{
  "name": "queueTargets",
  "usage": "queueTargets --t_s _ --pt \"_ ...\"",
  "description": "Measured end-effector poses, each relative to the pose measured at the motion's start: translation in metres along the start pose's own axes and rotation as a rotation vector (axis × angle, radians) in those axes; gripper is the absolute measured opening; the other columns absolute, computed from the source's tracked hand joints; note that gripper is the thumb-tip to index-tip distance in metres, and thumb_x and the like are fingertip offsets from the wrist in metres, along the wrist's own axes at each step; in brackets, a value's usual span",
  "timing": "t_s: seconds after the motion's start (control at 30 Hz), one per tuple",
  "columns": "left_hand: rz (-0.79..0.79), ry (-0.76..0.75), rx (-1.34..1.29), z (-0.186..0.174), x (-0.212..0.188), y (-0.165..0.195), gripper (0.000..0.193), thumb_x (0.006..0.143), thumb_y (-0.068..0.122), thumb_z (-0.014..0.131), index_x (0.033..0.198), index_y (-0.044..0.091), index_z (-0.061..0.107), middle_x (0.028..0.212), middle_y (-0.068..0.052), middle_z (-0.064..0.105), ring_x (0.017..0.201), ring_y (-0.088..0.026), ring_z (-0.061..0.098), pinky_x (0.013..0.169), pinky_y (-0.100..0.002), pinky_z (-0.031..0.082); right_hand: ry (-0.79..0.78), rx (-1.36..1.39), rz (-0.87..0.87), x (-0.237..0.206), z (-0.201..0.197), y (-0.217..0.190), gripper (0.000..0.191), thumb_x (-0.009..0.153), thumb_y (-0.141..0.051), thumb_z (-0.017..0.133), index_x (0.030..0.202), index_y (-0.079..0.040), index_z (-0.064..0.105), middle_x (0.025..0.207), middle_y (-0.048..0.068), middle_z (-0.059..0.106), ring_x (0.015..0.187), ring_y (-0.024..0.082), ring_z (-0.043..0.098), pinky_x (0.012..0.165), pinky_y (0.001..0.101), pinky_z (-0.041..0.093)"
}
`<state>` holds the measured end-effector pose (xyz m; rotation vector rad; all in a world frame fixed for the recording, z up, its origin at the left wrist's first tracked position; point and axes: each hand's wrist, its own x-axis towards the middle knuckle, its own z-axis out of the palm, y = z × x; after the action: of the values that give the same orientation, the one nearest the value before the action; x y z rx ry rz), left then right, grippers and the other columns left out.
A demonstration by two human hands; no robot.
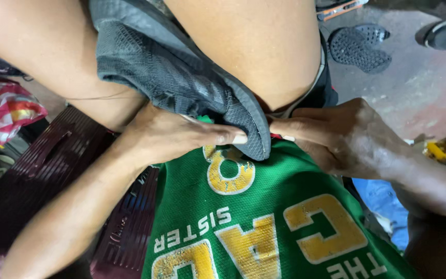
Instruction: The person sits on the floor and sews the sole of a black sneaker using a needle and thread. They repeatedly push the needle through the shoe's sole and pull the thread to stitch the sole to the upper.
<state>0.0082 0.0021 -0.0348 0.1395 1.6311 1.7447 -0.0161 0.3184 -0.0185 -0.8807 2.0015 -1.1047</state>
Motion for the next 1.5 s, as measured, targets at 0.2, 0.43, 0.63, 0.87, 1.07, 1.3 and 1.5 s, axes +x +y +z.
queueTargets --t_s 0.2,0.43,0.63,0.87,1.07,1.3,1.5 --pt "-0.103 0.043 -0.229 0.004 0.004 0.006 0.019 0.087 0.009 0.080 0.100 -0.003 0.072 0.101 -0.008 0.078 0.094 -0.014 0.078 0.084 -0.028 0.062 -0.237 0.074 0.238 -0.004 -0.003 -0.002 0.071 0.075 0.003 0.072 0.142 -0.019 0.063 0.073 -0.003 0.075 0.048 0.009 0.062 0.042 0.0260 0.053" --pt "-0.211 -0.063 -0.489 0.001 -0.013 -0.031 0.032 0.097 0.013 0.065 0.115 -0.013 0.065 0.117 -0.026 0.073 0.110 -0.031 0.075 0.095 -0.038 0.058 -0.124 0.007 0.129 0.000 -0.012 -0.014 0.060 0.079 0.003 0.067 0.136 -0.012 0.060 0.094 0.006 0.077 0.053 0.011 0.068 0.043 0.0263 0.054" --pt "-0.009 -0.251 -0.944 0.016 -0.011 -0.058 0.055 0.115 0.028 0.036 0.143 -0.020 0.036 0.144 -0.041 0.050 0.142 -0.049 0.052 0.122 -0.047 0.043 -0.135 -0.155 0.190 0.005 -0.012 -0.030 0.049 0.089 -0.004 0.062 0.137 -0.013 0.063 0.094 0.009 0.078 0.042 0.011 0.059 0.037 0.0291 0.050" --pt "-0.445 -0.130 -0.013 0.028 -0.003 -0.014 0.049 0.092 0.032 0.063 0.121 -0.007 0.066 0.120 -0.021 0.075 0.113 -0.034 0.076 0.101 -0.041 0.055 -0.596 -0.370 0.415 -0.018 -0.002 -0.021 0.057 0.096 -0.038 0.052 0.150 -0.022 0.048 0.103 -0.004 0.075 0.057 0.009 0.068 0.053 0.0265 0.055" --pt "-0.213 -0.027 -1.333 0.030 0.000 -0.024 0.042 0.107 0.018 0.051 0.131 -0.017 0.051 0.138 -0.028 0.060 0.131 -0.040 0.062 0.118 -0.053 0.047 -0.532 -0.425 0.394 -0.038 0.013 -0.019 0.053 0.097 -0.043 0.053 0.144 -0.020 0.048 0.109 -0.003 0.069 0.052 0.009 0.063 0.053 0.0250 0.053" --pt "-0.308 -0.014 -1.720 0.032 -0.005 -0.040 0.039 0.095 0.017 0.051 0.118 -0.014 0.058 0.125 -0.026 0.067 0.121 -0.038 0.065 0.111 -0.049 0.050 -0.246 -0.232 0.191 -0.005 -0.011 -0.036 0.032 0.101 -0.035 0.054 0.127 -0.016 0.052 0.092 -0.003 0.062 0.049 0.008 0.057 0.048 0.0232 0.048" --pt "-0.041 -0.047 -0.355 0.032 -0.008 -0.048 0.025 0.106 0.006 0.054 0.124 -0.010 0.061 0.130 -0.017 0.071 0.126 -0.027 0.071 0.113 -0.041 0.054 -0.152 -0.253 0.123 0.015 -0.012 -0.039 0.018 0.104 -0.029 0.055 0.112 -0.012 0.056 0.077 -0.003 0.057 0.046 0.007 0.052 0.044 0.0216 0.044"
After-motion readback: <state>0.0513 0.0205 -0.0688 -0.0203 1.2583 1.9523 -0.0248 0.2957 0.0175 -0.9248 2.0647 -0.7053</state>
